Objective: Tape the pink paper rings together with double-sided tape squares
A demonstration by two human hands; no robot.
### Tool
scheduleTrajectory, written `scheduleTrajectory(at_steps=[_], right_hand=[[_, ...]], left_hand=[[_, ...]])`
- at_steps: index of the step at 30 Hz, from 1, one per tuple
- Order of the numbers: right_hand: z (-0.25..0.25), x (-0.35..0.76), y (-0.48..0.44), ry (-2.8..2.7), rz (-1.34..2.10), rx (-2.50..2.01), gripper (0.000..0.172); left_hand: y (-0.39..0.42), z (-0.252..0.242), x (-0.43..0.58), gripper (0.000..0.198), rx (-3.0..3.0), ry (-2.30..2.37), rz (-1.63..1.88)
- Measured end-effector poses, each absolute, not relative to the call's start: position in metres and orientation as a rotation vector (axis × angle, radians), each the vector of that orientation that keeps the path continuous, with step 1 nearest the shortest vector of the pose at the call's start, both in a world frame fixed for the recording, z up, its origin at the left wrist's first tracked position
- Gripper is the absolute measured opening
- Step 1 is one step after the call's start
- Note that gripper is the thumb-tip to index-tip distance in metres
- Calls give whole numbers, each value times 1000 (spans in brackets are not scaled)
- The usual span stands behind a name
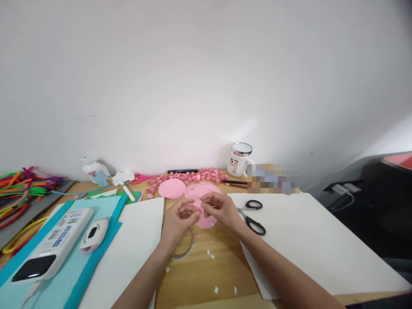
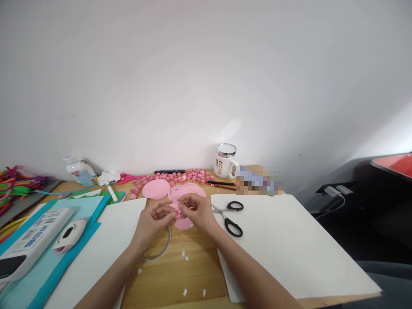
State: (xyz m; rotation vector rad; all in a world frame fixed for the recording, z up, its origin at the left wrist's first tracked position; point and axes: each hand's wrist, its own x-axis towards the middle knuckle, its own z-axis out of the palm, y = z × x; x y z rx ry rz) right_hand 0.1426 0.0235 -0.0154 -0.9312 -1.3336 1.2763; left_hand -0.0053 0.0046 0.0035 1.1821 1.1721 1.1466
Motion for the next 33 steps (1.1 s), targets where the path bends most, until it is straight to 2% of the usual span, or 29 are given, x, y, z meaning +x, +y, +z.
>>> scheduleTrajectory(at_steps=[2,6,20,26,33], right_hand=[[-15,143,23,-1370,1264,-900,24],[-14,142,22,-1390,1266,-880,24],[-14,134,17,-1381,1302,-857,24],[-15,135,19,-1462,1209,-838,16],[-16,134,20,-1371,1248,-888,21]], left_hand=[[5,3,-5,33,1179,1162,1132],[4,2,-5,20,1219,1185,1091],[6,4,-8,19,1158,1333,1223],[6,1,-6,18,1171,1299,1225],[3,4,-4,18,1122,1333,1213]])
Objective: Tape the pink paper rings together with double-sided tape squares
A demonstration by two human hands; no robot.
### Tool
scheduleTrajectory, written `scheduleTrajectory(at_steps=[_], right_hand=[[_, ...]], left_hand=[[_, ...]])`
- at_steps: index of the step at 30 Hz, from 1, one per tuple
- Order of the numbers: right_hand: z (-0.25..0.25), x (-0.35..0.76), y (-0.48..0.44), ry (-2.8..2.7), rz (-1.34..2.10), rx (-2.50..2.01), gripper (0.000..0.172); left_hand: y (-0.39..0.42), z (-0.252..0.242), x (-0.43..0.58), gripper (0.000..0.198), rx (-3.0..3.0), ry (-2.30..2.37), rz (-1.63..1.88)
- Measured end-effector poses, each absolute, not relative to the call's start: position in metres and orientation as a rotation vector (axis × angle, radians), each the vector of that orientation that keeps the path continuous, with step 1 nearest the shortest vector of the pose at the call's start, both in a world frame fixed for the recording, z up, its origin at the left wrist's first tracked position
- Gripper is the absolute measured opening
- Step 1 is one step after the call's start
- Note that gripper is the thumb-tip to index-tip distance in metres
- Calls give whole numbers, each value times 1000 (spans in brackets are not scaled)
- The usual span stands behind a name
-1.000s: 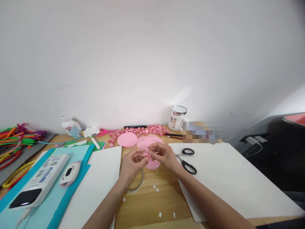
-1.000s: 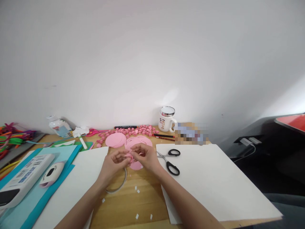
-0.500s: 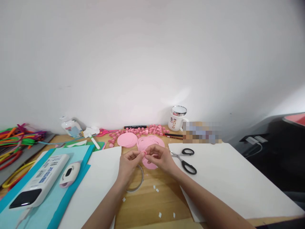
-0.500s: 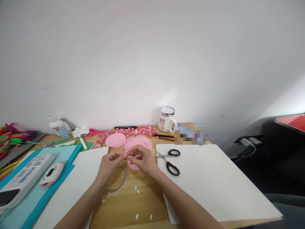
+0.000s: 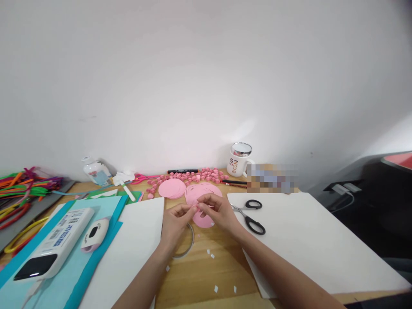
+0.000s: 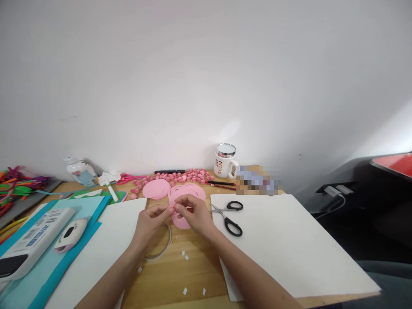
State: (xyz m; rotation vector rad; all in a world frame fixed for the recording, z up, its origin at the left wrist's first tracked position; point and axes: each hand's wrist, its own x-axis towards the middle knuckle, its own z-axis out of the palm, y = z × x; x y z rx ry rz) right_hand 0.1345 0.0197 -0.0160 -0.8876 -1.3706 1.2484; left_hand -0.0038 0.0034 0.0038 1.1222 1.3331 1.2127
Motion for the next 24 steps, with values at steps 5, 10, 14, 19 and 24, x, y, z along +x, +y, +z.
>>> scheduleTrajectory(at_steps=[5,10,14,19,24], right_hand=[[-20,132,19,-1295,1447,-850,29],[-29,126,19,-960,1783,-767,45],[-26,124,17,-748,1879,-747,44],[-23,125,16,-759,1942,-707,37],[-17,129,16,-961,1812,-746,30]], left_hand=[[6,2,-6,17,831,1133,1311],[4,-1,-3,18,765,1046,1244],[0,2,1,14,1012,1115,1296],[-1,5,0,8,1219,1246,1364],[1,4,-6,14,1236,1330,1331]])
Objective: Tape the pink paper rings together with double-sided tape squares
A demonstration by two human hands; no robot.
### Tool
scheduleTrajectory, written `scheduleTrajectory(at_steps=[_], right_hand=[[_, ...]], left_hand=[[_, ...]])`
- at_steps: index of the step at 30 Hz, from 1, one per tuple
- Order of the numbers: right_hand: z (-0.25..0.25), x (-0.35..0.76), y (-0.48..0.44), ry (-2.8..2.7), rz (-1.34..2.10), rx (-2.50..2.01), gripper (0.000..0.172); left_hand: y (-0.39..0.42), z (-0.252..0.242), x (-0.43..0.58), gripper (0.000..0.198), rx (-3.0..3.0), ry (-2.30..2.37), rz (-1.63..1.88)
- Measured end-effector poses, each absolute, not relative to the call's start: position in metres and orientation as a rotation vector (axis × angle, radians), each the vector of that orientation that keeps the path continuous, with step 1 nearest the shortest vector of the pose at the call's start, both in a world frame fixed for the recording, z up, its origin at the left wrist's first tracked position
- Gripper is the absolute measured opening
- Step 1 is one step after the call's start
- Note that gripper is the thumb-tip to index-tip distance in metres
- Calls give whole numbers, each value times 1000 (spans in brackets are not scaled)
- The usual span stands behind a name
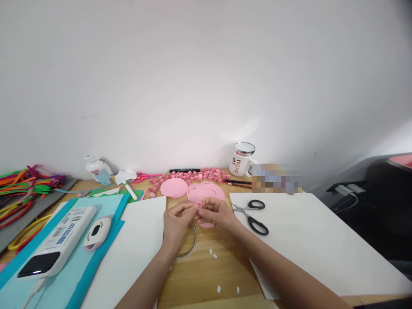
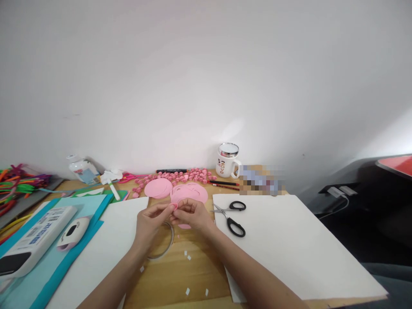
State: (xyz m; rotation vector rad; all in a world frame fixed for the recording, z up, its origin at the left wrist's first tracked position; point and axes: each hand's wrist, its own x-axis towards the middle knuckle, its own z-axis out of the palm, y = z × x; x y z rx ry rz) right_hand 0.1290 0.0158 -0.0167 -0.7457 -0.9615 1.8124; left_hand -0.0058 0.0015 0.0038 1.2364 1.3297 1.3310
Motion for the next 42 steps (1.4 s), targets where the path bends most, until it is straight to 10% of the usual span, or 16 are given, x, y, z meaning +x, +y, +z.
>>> scheduleTrajectory(at_steps=[30,42], right_hand=[[-20,126,15,-1083,1339,-895,21],[-18,131,16,-1214,1347,-879,19]], left_hand=[[5,-3,0,35,955,1181,1355],[6,5,-9,10,1318,1302,1234]])
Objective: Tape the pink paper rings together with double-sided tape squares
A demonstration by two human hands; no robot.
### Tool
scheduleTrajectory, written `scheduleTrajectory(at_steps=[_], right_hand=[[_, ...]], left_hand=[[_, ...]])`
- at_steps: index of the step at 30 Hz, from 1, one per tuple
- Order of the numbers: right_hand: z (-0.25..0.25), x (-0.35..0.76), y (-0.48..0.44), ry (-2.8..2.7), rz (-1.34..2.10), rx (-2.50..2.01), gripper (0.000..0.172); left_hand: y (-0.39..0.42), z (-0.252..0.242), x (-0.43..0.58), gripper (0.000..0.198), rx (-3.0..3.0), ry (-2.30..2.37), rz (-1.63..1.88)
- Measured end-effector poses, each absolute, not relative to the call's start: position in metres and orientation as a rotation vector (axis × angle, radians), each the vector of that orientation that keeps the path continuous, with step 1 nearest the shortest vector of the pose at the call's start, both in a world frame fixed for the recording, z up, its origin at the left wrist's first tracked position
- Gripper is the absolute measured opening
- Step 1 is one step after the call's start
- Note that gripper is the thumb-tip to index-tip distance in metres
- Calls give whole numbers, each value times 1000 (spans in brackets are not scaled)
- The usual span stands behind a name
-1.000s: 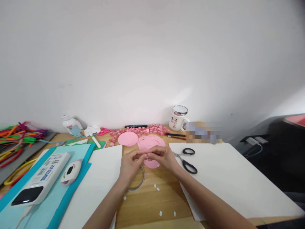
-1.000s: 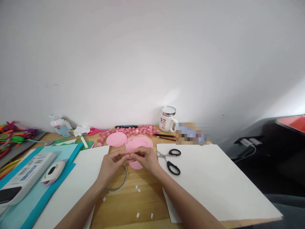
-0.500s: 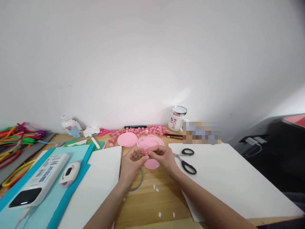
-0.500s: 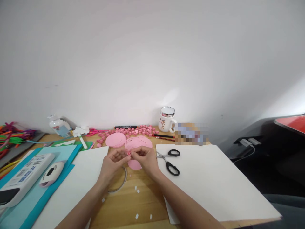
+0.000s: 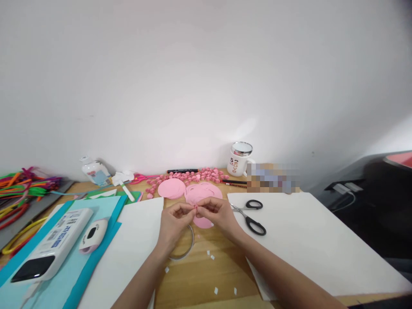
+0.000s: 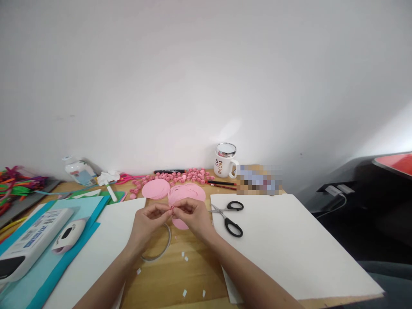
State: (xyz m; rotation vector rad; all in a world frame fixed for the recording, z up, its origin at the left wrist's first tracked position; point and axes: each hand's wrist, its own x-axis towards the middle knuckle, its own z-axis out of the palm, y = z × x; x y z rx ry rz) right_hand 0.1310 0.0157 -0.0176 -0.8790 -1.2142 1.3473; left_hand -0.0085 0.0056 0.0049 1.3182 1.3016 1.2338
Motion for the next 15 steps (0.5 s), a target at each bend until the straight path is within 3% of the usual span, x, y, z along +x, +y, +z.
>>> scheduleTrajectory(at_steps=[7,15], right_hand=[[-17,137,19,-1350,1376,-862,21],[-16,126,16,-1052,1352,-883,21]], left_hand=[[10,10,-17,8,1360,1226,1064],[1,3,1,20,1130,1189,1288]])
